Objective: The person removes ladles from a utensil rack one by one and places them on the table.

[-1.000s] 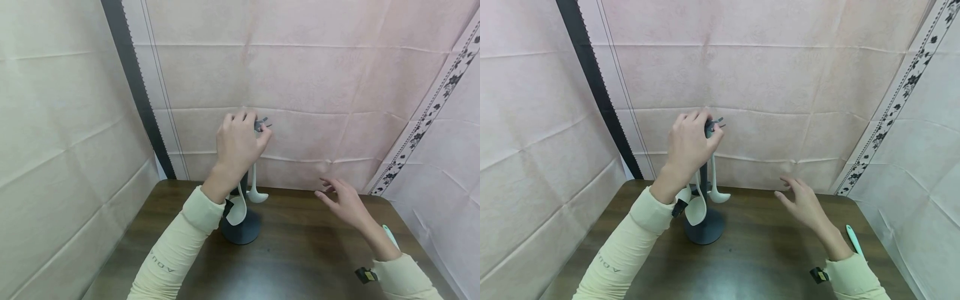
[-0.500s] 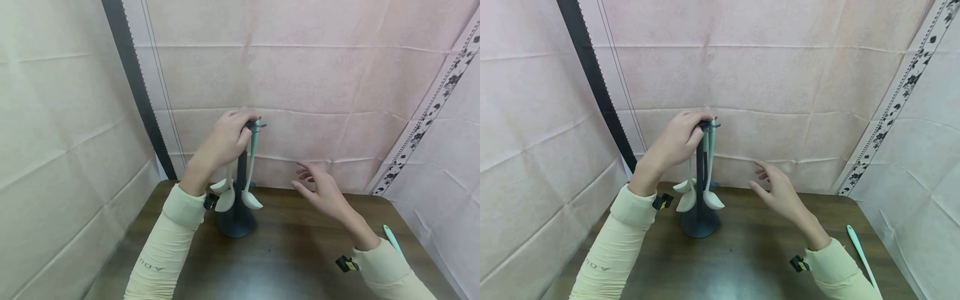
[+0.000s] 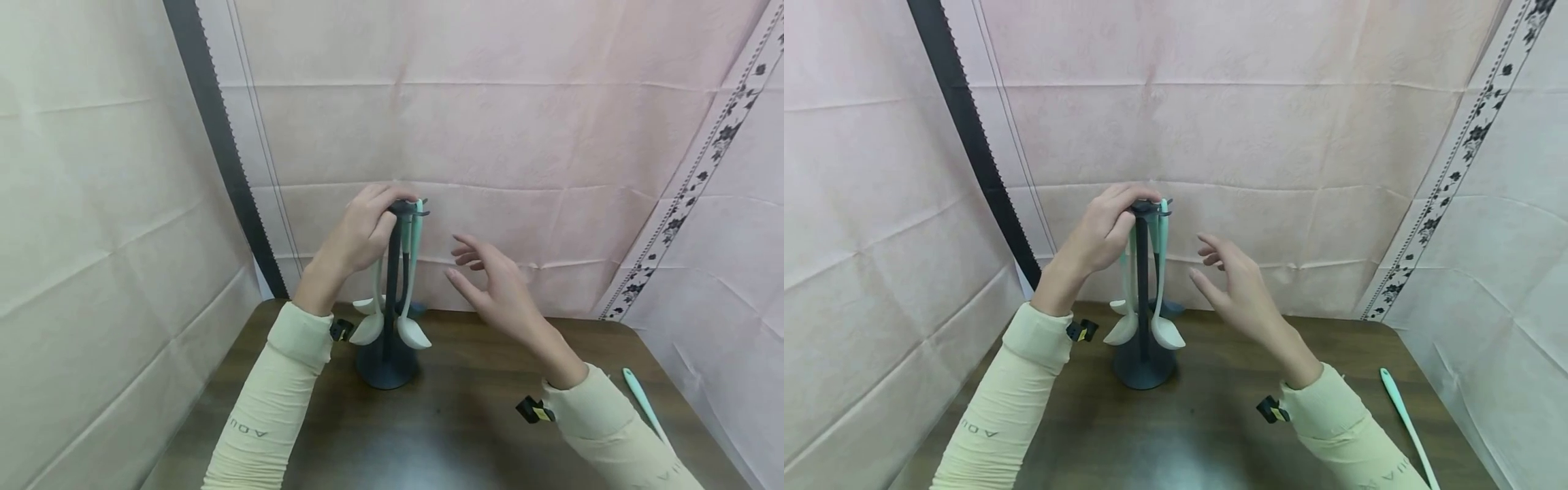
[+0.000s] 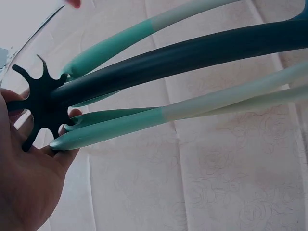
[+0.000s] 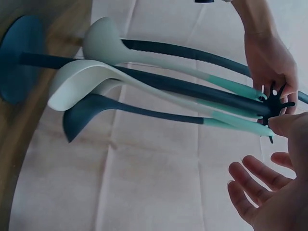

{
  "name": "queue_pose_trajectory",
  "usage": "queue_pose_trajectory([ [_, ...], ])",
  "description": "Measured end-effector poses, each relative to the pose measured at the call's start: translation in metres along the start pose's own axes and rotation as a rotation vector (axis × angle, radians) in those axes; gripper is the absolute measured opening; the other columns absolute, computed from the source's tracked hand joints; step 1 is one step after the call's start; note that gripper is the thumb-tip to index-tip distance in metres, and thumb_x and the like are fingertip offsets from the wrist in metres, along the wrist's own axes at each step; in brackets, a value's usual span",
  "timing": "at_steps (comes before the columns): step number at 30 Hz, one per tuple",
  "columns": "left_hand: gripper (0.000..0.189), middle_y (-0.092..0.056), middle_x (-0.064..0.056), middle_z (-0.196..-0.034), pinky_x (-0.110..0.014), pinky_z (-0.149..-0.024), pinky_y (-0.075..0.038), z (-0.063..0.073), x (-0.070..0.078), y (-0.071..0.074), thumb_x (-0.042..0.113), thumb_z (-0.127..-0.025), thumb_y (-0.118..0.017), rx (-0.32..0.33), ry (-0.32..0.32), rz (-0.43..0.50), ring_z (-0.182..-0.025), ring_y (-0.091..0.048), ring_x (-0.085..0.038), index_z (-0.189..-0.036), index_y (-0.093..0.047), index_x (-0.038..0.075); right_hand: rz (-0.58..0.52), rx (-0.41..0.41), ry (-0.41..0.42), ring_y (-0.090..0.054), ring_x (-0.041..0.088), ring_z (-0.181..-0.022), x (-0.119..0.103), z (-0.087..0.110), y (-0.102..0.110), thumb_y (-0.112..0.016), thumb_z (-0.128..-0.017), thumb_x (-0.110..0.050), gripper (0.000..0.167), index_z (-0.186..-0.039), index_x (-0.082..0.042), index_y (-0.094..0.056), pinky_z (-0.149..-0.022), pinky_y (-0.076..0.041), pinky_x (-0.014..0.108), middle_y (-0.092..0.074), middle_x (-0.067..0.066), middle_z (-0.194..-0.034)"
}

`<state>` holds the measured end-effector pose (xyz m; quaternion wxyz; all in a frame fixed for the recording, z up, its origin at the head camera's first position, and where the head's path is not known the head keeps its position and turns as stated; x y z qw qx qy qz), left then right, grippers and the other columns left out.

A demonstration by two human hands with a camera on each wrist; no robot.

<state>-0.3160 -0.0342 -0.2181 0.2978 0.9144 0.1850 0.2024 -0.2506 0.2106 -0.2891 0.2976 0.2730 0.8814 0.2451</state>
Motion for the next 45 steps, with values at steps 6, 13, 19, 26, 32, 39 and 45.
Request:
queue_pose_trajectory([
  [6, 0.046, -0.056, -0.003, -0.14, -0.048, -0.103, -0.047, 0.001, -0.003, -0.001, 0.013, -0.098, -0.04, 0.03, 0.071, -0.046, -0.131, -0.049, -0.025, -0.134, -0.068, 0.018, -0.059, 0.042, 0.003, -0.069, 0.027, -0.114, -0.007, -0.019, -0.008, -0.074, -0.1, -0.023, 0.058, -0.154, -0.014, -0.052, -0.095, -0.059, 0.051, -0.069, 0.011, -0.13],
  [13, 0.05, -0.056, -0.008, -0.142, -0.049, -0.105, -0.049, 0.004, 0.012, -0.002, 0.023, -0.101, -0.039, 0.002, 0.201, -0.33, -0.131, -0.054, -0.03, -0.145, -0.06, 0.02, -0.297, 0.066, -0.112, -0.069, 0.023, -0.116, -0.011, -0.04, -0.018, -0.069, -0.103, -0.025, 0.056, -0.155, -0.022, -0.05, -0.099, -0.057, 0.048, -0.068, 0.006, -0.132],
  [19, 0.051, -0.063, -0.009, -0.135, -0.045, -0.097, -0.054, -0.003, 0.026, -0.011, 0.046, -0.109, -0.038, 0.052, 0.243, -0.38, -0.119, -0.063, -0.028, -0.139, -0.066, 0.015, -0.426, 0.07, -0.16, -0.066, 0.026, -0.121, -0.011, -0.054, -0.025, -0.065, -0.105, -0.022, 0.054, -0.157, -0.019, -0.049, -0.103, -0.054, 0.053, -0.064, 0.01, -0.138],
  [26, 0.068, -0.068, -0.012, -0.128, -0.041, -0.095, -0.056, -0.012, 0.03, -0.022, 0.065, -0.103, -0.048, 0.026, 0.279, -0.517, -0.113, -0.067, -0.028, -0.134, -0.067, 0.008, -0.406, 0.087, -0.165, -0.064, 0.025, -0.124, -0.013, -0.065, -0.031, -0.063, -0.105, -0.015, 0.054, -0.157, -0.021, -0.051, -0.102, -0.055, 0.052, -0.058, 0.009, -0.146],
  [32, 0.054, -0.068, -0.007, -0.101, -0.034, -0.073, -0.058, -0.018, 0.037, -0.028, 0.057, -0.1, -0.056, 0.092, 0.243, -0.639, -0.082, -0.067, -0.023, -0.115, -0.07, 0.007, -0.405, 0.078, -0.173, -0.067, 0.025, -0.117, -0.01, -0.072, -0.031, -0.059, -0.104, -0.01, 0.05, -0.153, -0.015, -0.055, -0.097, -0.057, 0.052, -0.062, 0.011, -0.138],
  [39, 0.034, -0.068, -0.009, -0.095, -0.04, -0.083, -0.056, -0.022, 0.044, -0.036, 0.041, -0.095, -0.061, 0.169, 0.181, -0.731, -0.078, -0.069, -0.028, -0.101, -0.071, 0.008, -0.226, 0.053, -0.116, -0.069, 0.024, -0.099, -0.006, -0.078, -0.033, -0.055, -0.106, -0.01, 0.041, -0.147, -0.016, -0.058, -0.085, -0.061, 0.047, -0.069, 0.013, -0.12],
  [45, 0.035, -0.068, -0.01, -0.104, -0.041, -0.09, -0.055, -0.019, 0.04, -0.034, 0.042, -0.1, -0.058, 0.165, 0.207, -0.691, -0.086, -0.07, -0.028, -0.104, -0.073, 0.011, -0.196, 0.041, -0.063, -0.075, 0.028, -0.102, -0.002, -0.082, -0.038, -0.056, -0.101, 0.0, 0.049, -0.147, -0.016, -0.053, -0.08, -0.063, 0.049, -0.071, 0.013, -0.111],
])
Point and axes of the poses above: each hand's wrist, its own z-axis away from the middle knuckle, its own y-axis out of the back of the hand, x = y × z, the point moved 2 cm from there along -z, towards the middle knuckle
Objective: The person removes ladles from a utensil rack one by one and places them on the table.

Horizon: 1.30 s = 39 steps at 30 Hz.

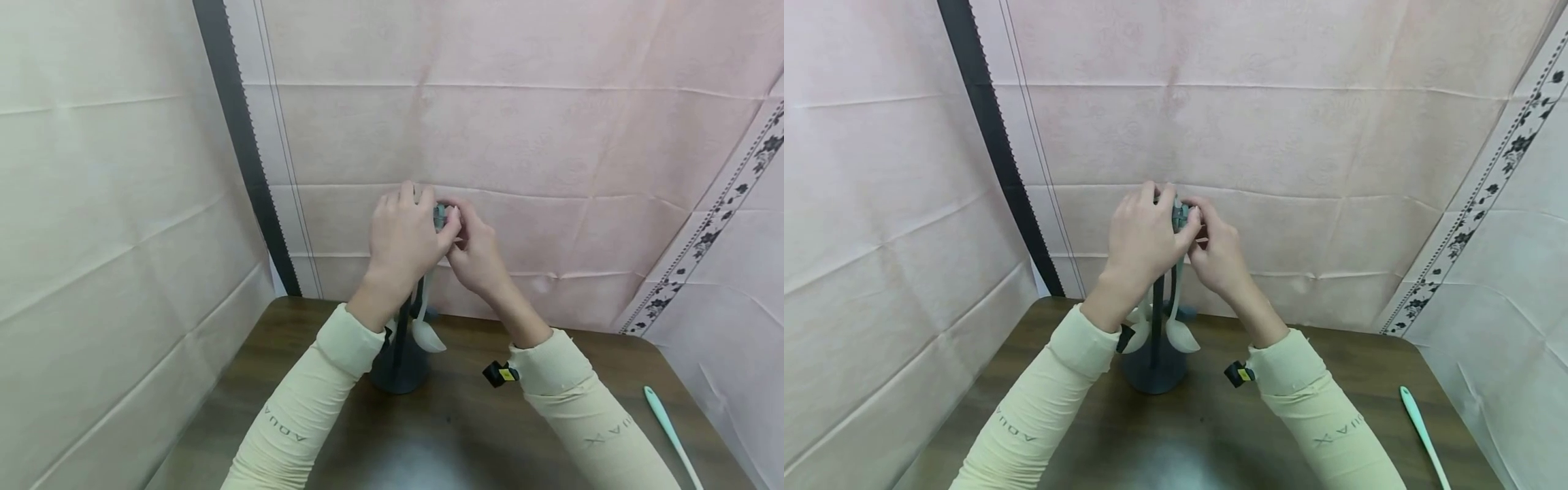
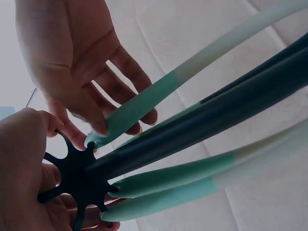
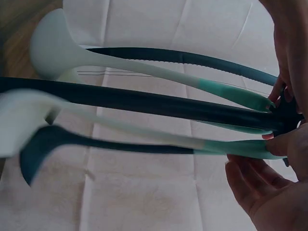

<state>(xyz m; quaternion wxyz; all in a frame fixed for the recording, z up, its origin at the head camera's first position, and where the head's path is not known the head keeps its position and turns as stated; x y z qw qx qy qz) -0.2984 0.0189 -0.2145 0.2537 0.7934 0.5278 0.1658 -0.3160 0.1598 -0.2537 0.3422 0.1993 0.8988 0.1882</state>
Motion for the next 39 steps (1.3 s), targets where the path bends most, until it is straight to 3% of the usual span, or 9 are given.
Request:
queue_pose_trajectory([
  [7, 0.037, -0.066, -0.01, -0.103, -0.04, -0.089, -0.055, 0.0006, 0.0016, 0.0023, 0.044, -0.101, -0.054, -0.065, -0.001, -0.024, -0.088, -0.069, -0.028, -0.106, -0.073, 0.012, 0.009, -0.006, 0.006, -0.075, 0.032, -0.105, 0.0025, 0.003, -0.0003, -0.057, -0.1, 0.001, 0.051, -0.147, -0.018, -0.051, -0.076, -0.063, 0.05, -0.069, 0.014, -0.111],
  [15, 0.036, -0.063, -0.009, -0.101, -0.04, -0.086, -0.054, 0.0024, -0.0012, 0.0054, 0.044, -0.1, -0.056, -0.051, 0.011, -0.034, -0.084, -0.067, -0.027, -0.103, -0.072, 0.012, -0.037, -0.037, 0.027, -0.075, 0.031, -0.107, 0.0053, 0.0021, -0.0033, -0.058, -0.103, -0.004, 0.048, -0.149, -0.018, -0.049, -0.077, -0.064, 0.048, -0.074, 0.013, -0.116],
  [21, 0.038, -0.062, -0.009, -0.102, -0.039, -0.086, -0.053, 0.0038, -0.001, 0.0047, 0.046, -0.101, -0.054, -0.089, 0.023, -0.033, -0.087, -0.066, -0.027, -0.106, -0.07, 0.013, -0.081, -0.059, 0.018, -0.074, 0.031, -0.112, 0.0078, 0.0053, -0.0042, -0.057, -0.105, -0.005, 0.048, -0.15, -0.021, -0.048, -0.074, -0.064, 0.046, -0.07, 0.013, -0.125],
  [32, 0.039, -0.062, -0.007, -0.105, -0.039, -0.087, -0.052, 0.0016, 0.0031, 0.0055, 0.047, -0.101, -0.053, -0.098, 0.018, -0.024, -0.088, -0.066, -0.026, -0.109, -0.071, 0.014, -0.083, -0.048, 0.069, -0.074, 0.027, -0.098, 0.0085, 0.0064, 0.0012, -0.053, -0.104, 0.001, 0.051, -0.151, -0.018, -0.047, -0.067, -0.064, 0.042, -0.069, 0.013, -0.119],
  [39, 0.041, -0.06, -0.007, -0.105, -0.038, -0.087, -0.051, 0.0011, 0.0031, 0.0057, 0.049, -0.102, -0.053, -0.11, 0.015, -0.027, -0.088, -0.065, -0.024, -0.11, -0.07, 0.014, -0.073, -0.038, 0.095, -0.074, 0.027, -0.098, 0.0088, 0.0066, 0.0011, -0.053, -0.103, 0.003, 0.051, -0.151, -0.012, -0.045, -0.063, -0.062, 0.035, -0.069, 0.014, -0.119],
])
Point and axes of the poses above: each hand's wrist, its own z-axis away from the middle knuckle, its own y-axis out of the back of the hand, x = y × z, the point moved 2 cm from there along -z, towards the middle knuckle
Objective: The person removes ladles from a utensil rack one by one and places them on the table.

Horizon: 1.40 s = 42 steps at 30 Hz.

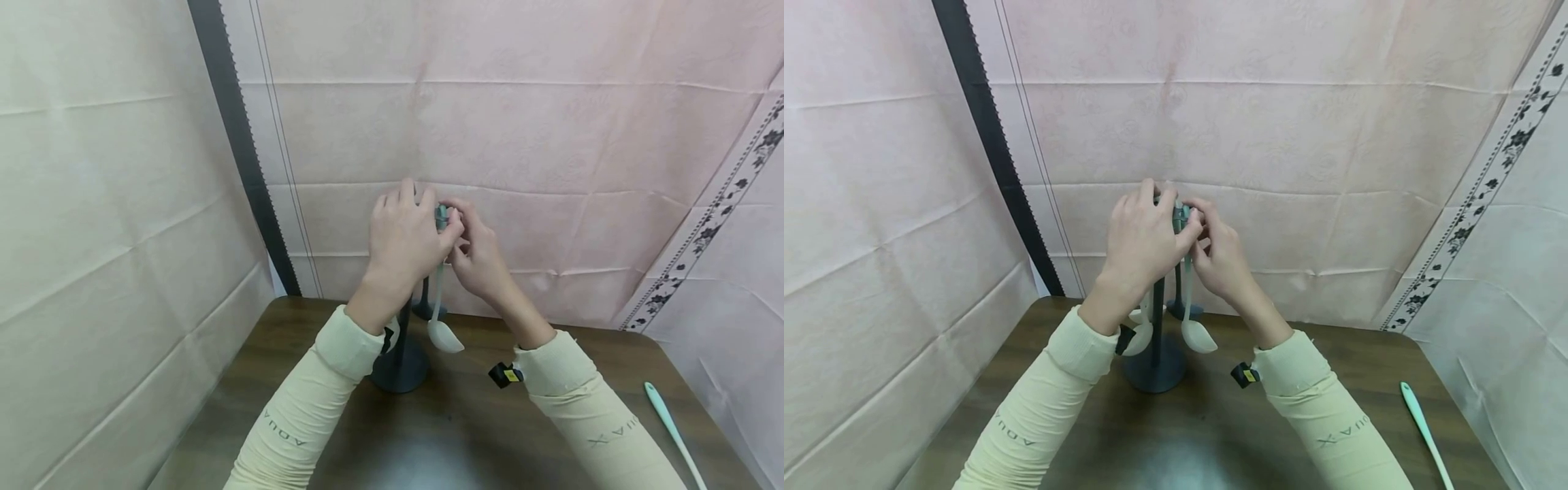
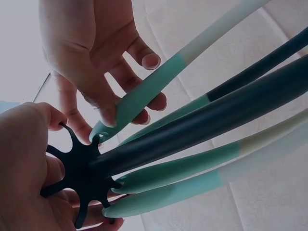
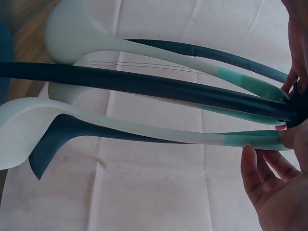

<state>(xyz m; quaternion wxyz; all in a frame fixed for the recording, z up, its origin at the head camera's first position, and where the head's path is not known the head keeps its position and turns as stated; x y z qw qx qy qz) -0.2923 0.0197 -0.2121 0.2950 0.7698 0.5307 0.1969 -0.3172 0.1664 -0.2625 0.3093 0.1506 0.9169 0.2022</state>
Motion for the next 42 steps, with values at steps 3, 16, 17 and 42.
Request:
queue_pose_trajectory([
  [3, 0.041, -0.061, -0.008, -0.106, -0.038, -0.088, -0.051, 0.0, -0.001, 0.0, 0.049, -0.102, -0.052, -0.005, 0.003, -0.001, -0.088, -0.065, -0.025, -0.111, -0.07, 0.014, -0.004, 0.002, 0.002, -0.073, 0.027, -0.095, 0.0, 0.0, -0.001, -0.053, -0.102, 0.004, 0.051, -0.151, -0.011, -0.045, -0.062, -0.061, 0.033, -0.069, 0.015, -0.119],
  [16, 0.042, -0.061, -0.008, -0.105, -0.039, -0.085, -0.052, 0.0, -0.004, 0.0, 0.049, -0.102, -0.052, 0.013, -0.001, -0.001, -0.087, -0.066, -0.026, -0.112, -0.071, 0.014, 0.093, -0.048, 0.016, -0.07, 0.02, -0.083, -0.005, -0.004, 0.007, -0.055, -0.104, 0.001, 0.05, -0.152, -0.01, -0.048, -0.053, -0.054, 0.031, -0.071, 0.01, -0.103],
  [17, 0.041, -0.062, -0.008, -0.105, -0.039, -0.084, -0.053, 0.0, -0.005, 0.0, 0.049, -0.102, -0.052, 0.021, -0.003, -0.001, -0.086, -0.066, -0.026, -0.112, -0.071, 0.013, 0.108, -0.051, 0.019, -0.07, 0.02, -0.082, -0.006, -0.005, 0.008, -0.056, -0.103, 0.0, 0.05, -0.152, -0.01, -0.048, -0.052, -0.054, 0.031, -0.07, 0.01, -0.101],
  [42, 0.046, -0.064, -0.009, -0.108, -0.039, -0.087, -0.053, 0.001, -0.003, -0.001, 0.05, -0.101, -0.054, 0.04, -0.002, -0.001, -0.088, -0.068, -0.027, -0.116, -0.072, 0.011, 0.088, 0.025, -0.012, -0.074, 0.023, -0.084, -0.003, -0.003, 0.019, -0.06, -0.106, -0.008, 0.045, -0.15, -0.017, -0.054, -0.058, -0.055, 0.029, -0.072, 0.009, -0.104],
])
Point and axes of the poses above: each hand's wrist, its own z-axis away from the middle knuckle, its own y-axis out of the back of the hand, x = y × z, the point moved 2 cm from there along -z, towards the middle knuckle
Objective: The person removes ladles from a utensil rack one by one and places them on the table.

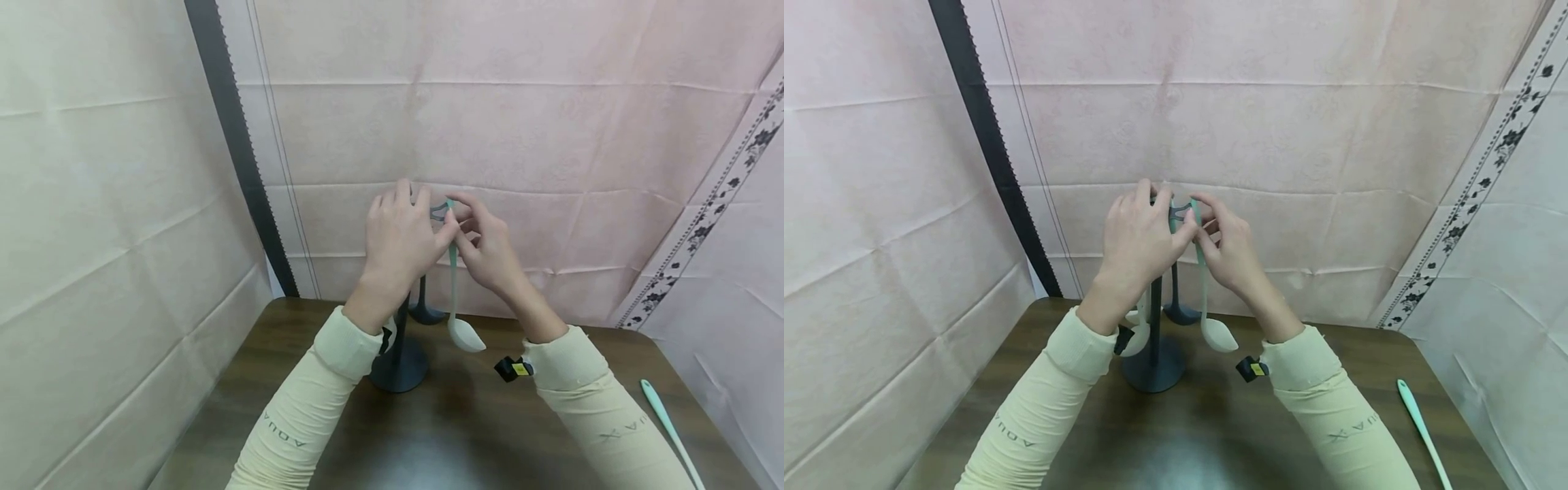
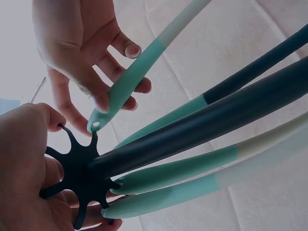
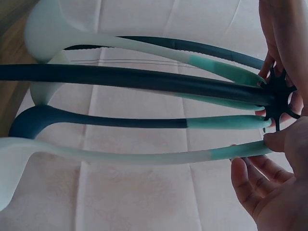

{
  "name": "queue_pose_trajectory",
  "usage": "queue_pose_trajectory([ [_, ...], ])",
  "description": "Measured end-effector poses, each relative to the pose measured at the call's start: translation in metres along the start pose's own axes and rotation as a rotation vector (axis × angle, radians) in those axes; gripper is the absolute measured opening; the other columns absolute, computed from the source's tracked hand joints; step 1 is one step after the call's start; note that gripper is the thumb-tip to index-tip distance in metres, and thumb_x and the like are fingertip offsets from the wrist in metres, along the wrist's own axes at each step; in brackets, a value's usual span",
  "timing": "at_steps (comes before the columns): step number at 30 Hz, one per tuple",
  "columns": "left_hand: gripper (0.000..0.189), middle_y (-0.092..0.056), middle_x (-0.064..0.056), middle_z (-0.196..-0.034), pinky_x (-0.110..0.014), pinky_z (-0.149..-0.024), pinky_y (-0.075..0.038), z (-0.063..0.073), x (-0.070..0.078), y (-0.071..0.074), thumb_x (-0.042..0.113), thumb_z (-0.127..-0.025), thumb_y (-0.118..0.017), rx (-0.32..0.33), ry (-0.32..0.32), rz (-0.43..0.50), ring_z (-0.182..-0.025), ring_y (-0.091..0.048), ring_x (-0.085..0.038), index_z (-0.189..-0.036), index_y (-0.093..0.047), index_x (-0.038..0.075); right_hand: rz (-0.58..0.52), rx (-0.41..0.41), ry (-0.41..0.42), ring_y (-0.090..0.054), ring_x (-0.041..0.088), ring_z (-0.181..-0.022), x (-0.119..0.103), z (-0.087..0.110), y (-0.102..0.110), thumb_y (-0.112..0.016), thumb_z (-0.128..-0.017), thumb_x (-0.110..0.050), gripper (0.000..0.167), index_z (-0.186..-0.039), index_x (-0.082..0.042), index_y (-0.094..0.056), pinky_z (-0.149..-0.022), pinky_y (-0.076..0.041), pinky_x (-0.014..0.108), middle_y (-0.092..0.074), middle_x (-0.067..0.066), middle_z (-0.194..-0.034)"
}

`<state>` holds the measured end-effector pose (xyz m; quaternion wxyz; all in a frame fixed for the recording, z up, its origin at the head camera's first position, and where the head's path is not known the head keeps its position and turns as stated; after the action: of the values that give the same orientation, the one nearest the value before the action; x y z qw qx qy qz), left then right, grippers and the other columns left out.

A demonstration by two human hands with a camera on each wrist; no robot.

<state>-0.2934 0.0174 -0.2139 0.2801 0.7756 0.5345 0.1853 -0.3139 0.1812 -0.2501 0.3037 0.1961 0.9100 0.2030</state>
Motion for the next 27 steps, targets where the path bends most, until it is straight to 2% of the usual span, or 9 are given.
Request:
queue_pose_trajectory([
  [5, 0.045, -0.064, -0.009, -0.107, -0.039, -0.085, -0.054, 0.0008, -0.0003, -0.0017, 0.049, -0.101, -0.053, 0.01, -0.003, 0.013, -0.088, -0.068, -0.027, -0.116, -0.073, 0.011, -0.026, -0.004, -0.022, -0.075, 0.025, -0.082, 0.0037, 0.0049, 0.0028, -0.063, -0.105, -0.007, 0.048, -0.15, -0.02, -0.054, -0.056, -0.052, 0.024, -0.071, 0.01, -0.103],
  [21, 0.047, -0.064, -0.01, -0.107, -0.04, -0.084, -0.054, 0.0011, -0.0019, -0.0027, 0.048, -0.101, -0.052, 0.038, -0.009, 0.028, -0.086, -0.068, -0.027, -0.118, -0.073, 0.01, -0.004, 0.019, -0.002, -0.075, 0.024, -0.086, -0.0003, 0.0045, 0.0023, -0.065, -0.105, -0.013, 0.046, -0.15, -0.018, -0.055, -0.062, -0.058, 0.03, -0.071, 0.009, -0.105],
  [27, 0.048, -0.065, -0.011, -0.109, -0.04, -0.086, -0.055, 0.0005, -0.0013, -0.0019, 0.05, -0.101, -0.052, 0.019, -0.005, 0.014, -0.088, -0.068, -0.028, -0.119, -0.073, 0.01, -0.045, 0.035, -0.017, -0.073, 0.026, -0.082, 0.0003, 0.0051, 0.0068, -0.066, -0.104, -0.009, 0.048, -0.151, -0.017, -0.056, -0.06, -0.054, 0.021, -0.071, 0.011, -0.104],
])
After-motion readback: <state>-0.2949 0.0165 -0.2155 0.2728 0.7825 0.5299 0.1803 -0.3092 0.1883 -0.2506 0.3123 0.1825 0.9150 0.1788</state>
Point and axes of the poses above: each hand's wrist, its own z-axis away from the middle knuckle, its own y-axis out of the back of the hand, x = y × z, the point moved 2 cm from there along -z, towards the middle knuckle
